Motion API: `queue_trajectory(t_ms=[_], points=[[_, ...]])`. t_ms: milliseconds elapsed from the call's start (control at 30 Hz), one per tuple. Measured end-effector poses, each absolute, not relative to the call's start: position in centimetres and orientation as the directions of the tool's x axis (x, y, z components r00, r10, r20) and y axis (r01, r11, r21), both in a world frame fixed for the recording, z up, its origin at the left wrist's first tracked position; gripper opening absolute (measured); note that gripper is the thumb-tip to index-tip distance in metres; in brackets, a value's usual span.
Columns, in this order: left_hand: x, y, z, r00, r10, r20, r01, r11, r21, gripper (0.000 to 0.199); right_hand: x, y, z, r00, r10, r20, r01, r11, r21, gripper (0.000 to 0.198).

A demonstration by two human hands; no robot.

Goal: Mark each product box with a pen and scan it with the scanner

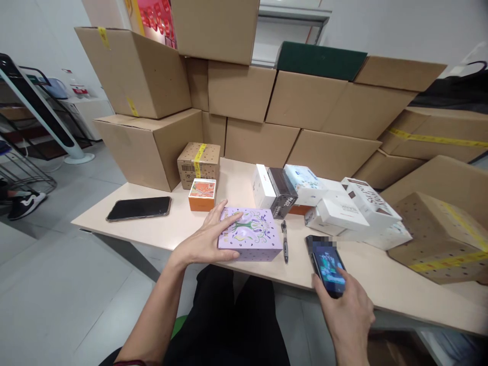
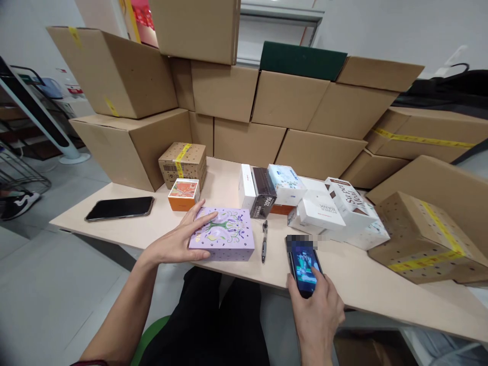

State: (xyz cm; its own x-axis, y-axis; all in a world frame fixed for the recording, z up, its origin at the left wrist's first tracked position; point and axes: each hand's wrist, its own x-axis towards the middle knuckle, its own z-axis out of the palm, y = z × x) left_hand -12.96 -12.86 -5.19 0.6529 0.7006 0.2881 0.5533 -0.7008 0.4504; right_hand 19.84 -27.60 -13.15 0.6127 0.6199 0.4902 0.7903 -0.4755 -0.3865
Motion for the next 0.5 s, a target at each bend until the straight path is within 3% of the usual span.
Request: queue_trajectory(t_ms=[100,200,333,433,500], points=[[-13.3,-12.3,-5.0,0.682,0.678,0.272,0.505,-0.707,0.495,0.096,20.7,-27.4,-13.4,0.589,0.671,0.450,0.808,-0.474,-0.351,0.075],[-13.2,-12.9,-4.9,0.640,0.737,0.217,0.510,-0.618,0.598,0.086,20.9,-27.3,-13.2,0.521,0.659,0.543,0.853,-0.421,-0.309,0.078],[-12.5,-14.6,-4.2,0.379,0.907,0.185,0.610,-0.395,0.688,0.073,18.9,-27.5,-11.6,0.398,0.558,0.728,0.916,-0.204,-0.344,0.065],[-12.1,-14.7,-3.3,0.177,0.972,0.156,0.636,-0.234,0.735,0.064,15.4,-27.1,-10.0,0.336,0.692,0.639,0.866,0.040,-0.498,0.043],[-12.0,-14.1,-2.7,0.137,0.987,0.090,0.648,-0.158,0.745,0.061,12.6,-26.1,-9.2,0.256,0.795,0.550,0.802,0.143,-0.580,0.039]])
